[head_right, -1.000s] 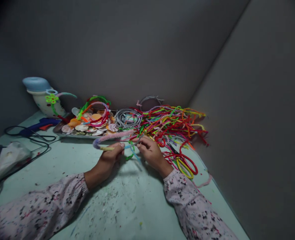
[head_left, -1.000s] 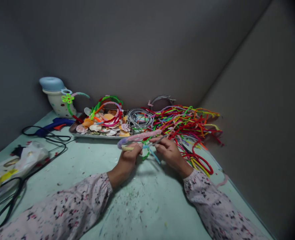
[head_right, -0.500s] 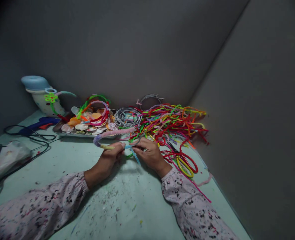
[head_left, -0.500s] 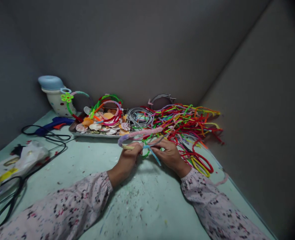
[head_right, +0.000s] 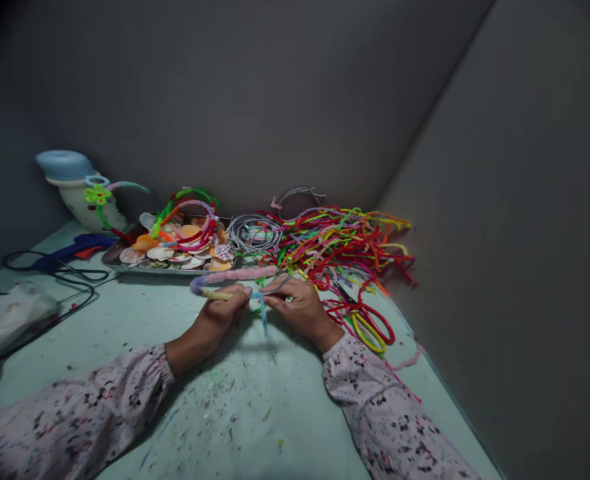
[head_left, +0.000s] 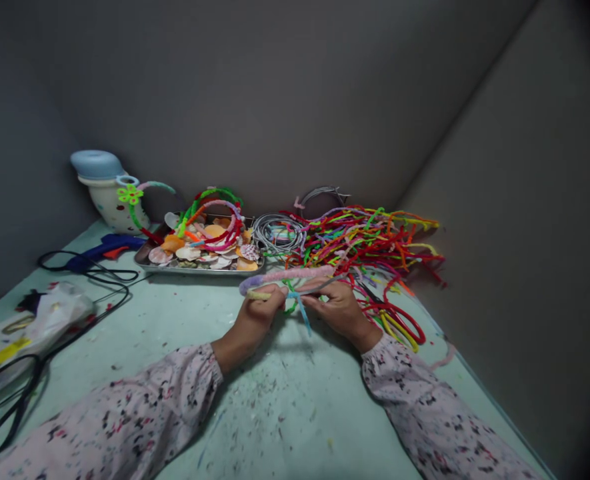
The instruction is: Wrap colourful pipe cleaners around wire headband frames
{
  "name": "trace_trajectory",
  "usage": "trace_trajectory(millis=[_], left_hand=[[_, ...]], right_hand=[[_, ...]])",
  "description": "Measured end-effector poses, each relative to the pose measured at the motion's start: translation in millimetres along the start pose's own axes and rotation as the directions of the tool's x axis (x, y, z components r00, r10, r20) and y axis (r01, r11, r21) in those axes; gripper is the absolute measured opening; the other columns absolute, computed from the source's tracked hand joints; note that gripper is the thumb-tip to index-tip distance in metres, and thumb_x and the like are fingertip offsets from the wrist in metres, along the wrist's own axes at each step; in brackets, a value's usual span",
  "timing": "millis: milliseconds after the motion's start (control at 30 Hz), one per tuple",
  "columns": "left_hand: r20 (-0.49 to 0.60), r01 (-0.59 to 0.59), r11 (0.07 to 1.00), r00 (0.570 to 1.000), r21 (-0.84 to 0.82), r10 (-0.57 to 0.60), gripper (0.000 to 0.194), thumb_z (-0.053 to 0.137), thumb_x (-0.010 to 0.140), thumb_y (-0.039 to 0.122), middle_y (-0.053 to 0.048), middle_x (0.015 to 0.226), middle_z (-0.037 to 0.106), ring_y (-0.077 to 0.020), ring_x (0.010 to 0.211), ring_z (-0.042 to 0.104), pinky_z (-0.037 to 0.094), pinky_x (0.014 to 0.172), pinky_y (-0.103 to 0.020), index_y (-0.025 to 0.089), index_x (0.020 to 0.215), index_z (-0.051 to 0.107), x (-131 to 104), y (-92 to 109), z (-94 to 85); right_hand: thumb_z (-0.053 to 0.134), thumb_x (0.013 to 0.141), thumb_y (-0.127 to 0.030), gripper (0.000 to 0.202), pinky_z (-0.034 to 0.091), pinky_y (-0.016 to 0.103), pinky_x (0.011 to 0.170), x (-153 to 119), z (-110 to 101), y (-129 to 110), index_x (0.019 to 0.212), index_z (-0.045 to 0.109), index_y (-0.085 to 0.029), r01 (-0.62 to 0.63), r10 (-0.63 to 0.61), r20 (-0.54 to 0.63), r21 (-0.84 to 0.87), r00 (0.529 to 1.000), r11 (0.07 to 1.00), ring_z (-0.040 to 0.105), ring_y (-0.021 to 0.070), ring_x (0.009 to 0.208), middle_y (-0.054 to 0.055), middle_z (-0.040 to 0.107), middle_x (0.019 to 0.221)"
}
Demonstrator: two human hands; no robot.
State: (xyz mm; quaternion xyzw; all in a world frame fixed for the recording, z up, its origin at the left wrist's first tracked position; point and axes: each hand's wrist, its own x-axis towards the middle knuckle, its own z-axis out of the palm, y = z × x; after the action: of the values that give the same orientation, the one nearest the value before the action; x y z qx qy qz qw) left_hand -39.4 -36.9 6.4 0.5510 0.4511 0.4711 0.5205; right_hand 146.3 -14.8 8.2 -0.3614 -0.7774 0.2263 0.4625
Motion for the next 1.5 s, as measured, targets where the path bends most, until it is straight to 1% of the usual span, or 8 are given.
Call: trace_trajectory(millis=[233, 467, 733, 867, 1000, 1233, 1367, 1500], left_hand=[[-0.023, -0.025, 0.999, 0.999, 0.049, 0.026, 0.035, 0.053, 0.083, 0.038, 0.001, 0.052, 0.043, -0.0138, 0.053, 0.04, 0.028, 0.053, -0.029, 0.02, 0.053, 0.047, -1.5, 5.6, 1.4], [-0.012, -0.064, 0.994, 0.998, 0.088, 0.066, 0.03, 0.053, 0.082, 0.034, 0.001, 0.056, 0.05, -0.0147, 0.057, 0.044, 0.03, 0.055, -0.029, 0.02, 0.056, 0.053, 2.8, -8.3, -0.1], [-0.044, -0.096, 0.993, 0.994, 0.065, 0.099, 0.024, 0.052, 0.082, 0.031, -0.001, 0.063, 0.057, -0.0173, 0.066, 0.051, 0.037, 0.063, -0.029, 0.02, 0.061, 0.056, 1.5, -10.9, -0.6], [-0.07, -0.089, 0.993, 0.993, 0.075, 0.094, 0.024, 0.055, 0.081, 0.031, 0.0, 0.059, 0.055, -0.0176, 0.064, 0.05, 0.035, 0.059, -0.029, 0.02, 0.059, 0.056, 2.4, -14.1, -0.9], [-0.092, -0.078, 0.995, 0.992, 0.066, 0.084, 0.027, 0.053, 0.082, 0.031, 0.0, 0.053, 0.05, -0.0173, 0.06, 0.049, 0.033, 0.056, -0.028, 0.021, 0.057, 0.055, 4.7, -15.1, -0.4], [-0.065, -0.123, 0.989, 0.99, 0.076, 0.128, 0.024, 0.052, 0.081, 0.028, 0.0, 0.058, 0.052, -0.0155, 0.06, 0.046, 0.033, 0.058, -0.028, 0.02, 0.058, 0.053, 2.2, -7.7, 0.2], [-0.027, -0.138, 0.987, 0.99, 0.086, 0.14, 0.029, 0.053, 0.082, 0.036, 0.001, 0.056, 0.048, -0.0144, 0.057, 0.042, 0.032, 0.055, -0.027, 0.019, 0.059, 0.052, 0.9, -1.7, 1.9], [-0.045, -0.131, 0.988, 0.99, 0.081, 0.135, 0.037, 0.053, 0.083, 0.045, 0.002, 0.055, 0.043, -0.0132, 0.055, 0.037, 0.028, 0.052, -0.026, 0.019, 0.056, 0.046, 2.2, -4.2, 3.3]], right_hand=[[0.068, 0.078, -0.025, 0.011, 0.056, 0.034, 0.071, -1.7, 3.2, -1.7, 0.083, 0.076, -0.02, -0.109, 0.109, 0.009, 0.035, 0.994, 0.993, 0.069, 0.0198, 0.075, 0.007, 0.075, 0.083], [0.068, 0.077, -0.028, 0.014, 0.053, 0.032, 0.067, -3.0, 5.7, -6.0, 0.082, 0.075, -0.017, -0.195, 0.194, 0.016, 0.134, 0.981, 0.972, 0.066, 0.0194, 0.073, 0.008, 0.074, 0.08], [0.069, 0.076, -0.03, 0.014, 0.043, 0.024, 0.055, -2.1, 10.0, -14.5, 0.077, 0.07, -0.016, -0.328, 0.329, 0.052, 0.316, 0.943, 0.89, 0.054, 0.0119, 0.057, 0.0, 0.063, 0.065], [0.069, 0.074, -0.032, 0.017, 0.04, 0.024, 0.052, 0.6, 13.7, -21.3, 0.069, 0.068, -0.016, -0.362, 0.374, 0.037, 0.355, 0.927, 0.862, 0.049, 0.0112, 0.054, -0.001, 0.059, 0.06], [0.07, 0.073, -0.036, 0.02, 0.041, 0.024, 0.053, 1.4, 18.5, -21.3, 0.071, 0.067, -0.017, -0.371, 0.392, 0.022, 0.369, 0.92, 0.852, 0.051, 0.0122, 0.057, 0.0, 0.06, 0.062], [0.068, 0.074, -0.039, 0.023, 0.039, 0.025, 0.053, 1.7, 19.6, -21.7, 0.069, 0.065, -0.016, -0.397, 0.412, 0.021, 0.314, 0.911, 0.862, 0.048, 0.012, 0.056, 0.0, 0.057, 0.062], [0.067, 0.072, -0.034, 0.02, 0.038, 0.024, 0.052, 1.5, 19.8, -24.7, 0.063, 0.062, -0.017, -0.437, 0.463, -0.011, 0.31, 0.886, 0.844, 0.048, 0.0125, 0.057, -0.001, 0.055, 0.059], [0.067, 0.071, -0.032, 0.015, 0.038, 0.024, 0.051, 2.2, 19.9, -32.3, 0.068, 0.061, -0.018, -0.475, 0.519, -0.005, 0.397, 0.854, 0.785, 0.047, 0.0121, 0.055, -0.003, 0.054, 0.059]])
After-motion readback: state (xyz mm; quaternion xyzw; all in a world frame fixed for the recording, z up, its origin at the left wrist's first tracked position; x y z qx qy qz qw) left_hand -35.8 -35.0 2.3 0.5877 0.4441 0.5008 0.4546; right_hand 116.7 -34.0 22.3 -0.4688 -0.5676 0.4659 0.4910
